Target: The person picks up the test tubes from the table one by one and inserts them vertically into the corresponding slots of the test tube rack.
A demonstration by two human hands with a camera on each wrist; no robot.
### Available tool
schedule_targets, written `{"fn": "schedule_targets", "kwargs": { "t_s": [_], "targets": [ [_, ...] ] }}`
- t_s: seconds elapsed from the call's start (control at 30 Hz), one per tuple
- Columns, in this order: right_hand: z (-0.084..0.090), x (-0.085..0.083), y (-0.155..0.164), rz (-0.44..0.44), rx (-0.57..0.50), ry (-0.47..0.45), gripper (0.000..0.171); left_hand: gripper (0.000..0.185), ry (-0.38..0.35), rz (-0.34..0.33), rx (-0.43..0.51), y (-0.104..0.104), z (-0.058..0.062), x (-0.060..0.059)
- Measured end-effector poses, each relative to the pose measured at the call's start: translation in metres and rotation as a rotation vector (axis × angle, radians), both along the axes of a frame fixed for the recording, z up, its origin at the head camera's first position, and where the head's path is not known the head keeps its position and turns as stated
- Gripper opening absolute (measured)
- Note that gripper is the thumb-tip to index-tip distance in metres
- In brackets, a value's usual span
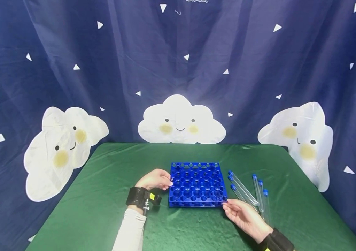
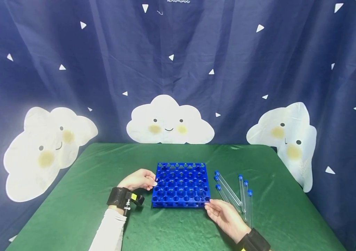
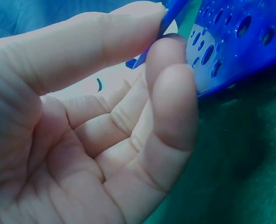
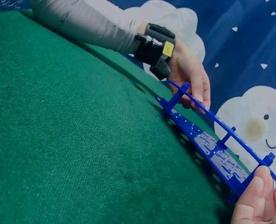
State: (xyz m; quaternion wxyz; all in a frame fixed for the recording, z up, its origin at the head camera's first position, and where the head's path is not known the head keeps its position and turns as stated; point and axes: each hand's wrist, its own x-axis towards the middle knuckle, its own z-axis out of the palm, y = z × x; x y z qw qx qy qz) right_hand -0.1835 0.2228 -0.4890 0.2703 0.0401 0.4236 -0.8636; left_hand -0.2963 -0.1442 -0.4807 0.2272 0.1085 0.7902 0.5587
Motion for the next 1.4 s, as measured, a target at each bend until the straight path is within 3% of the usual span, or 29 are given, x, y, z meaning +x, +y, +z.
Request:
{"fn": "schedule_targets", "kwargs": {
  "t_s": [0.33, 0.67, 0.93, 1.07, 1.2, 1.4],
  "targets": [
    [-0.005, 0.0, -0.002, -0.017, 0.0, -0.019, 0.027, 0.026, -0.013, 0.045, 0.001, 0.002, 0.001, 0.001],
    [-0.006, 0.001, 0.001, -0.007, 0.045, 0.014, 0.029, 0.02, -0.02, 0.08, -0.002, 0.003, -0.005, 0.012],
    [-0.009, 0.0, -0.003, -0.012, 0.06, 0.015, 0.029, 0.028, 0.026, 0.235, 0.074, 0.011, -0.022, 0.043],
    [-0.009, -0.001, -0.003, 0.006, 0.071, 0.04, 0.029, 0.033, 0.057, 0.28, 0.142, 0.012, -0.03, 0.059],
    [-0.005, -0.001, 0.001, 0.041, 0.122, 0.103, 0.027, 0.034, 0.032, 0.259, 0.251, 0.011, -0.035, 0.064],
    [0.014, -0.01, 0.02, 0.183, 0.312, 0.261, 0.02, 0.03, 0.003, 0.122, 0.293, 0.003, -0.038, 0.063]
  ]
}}
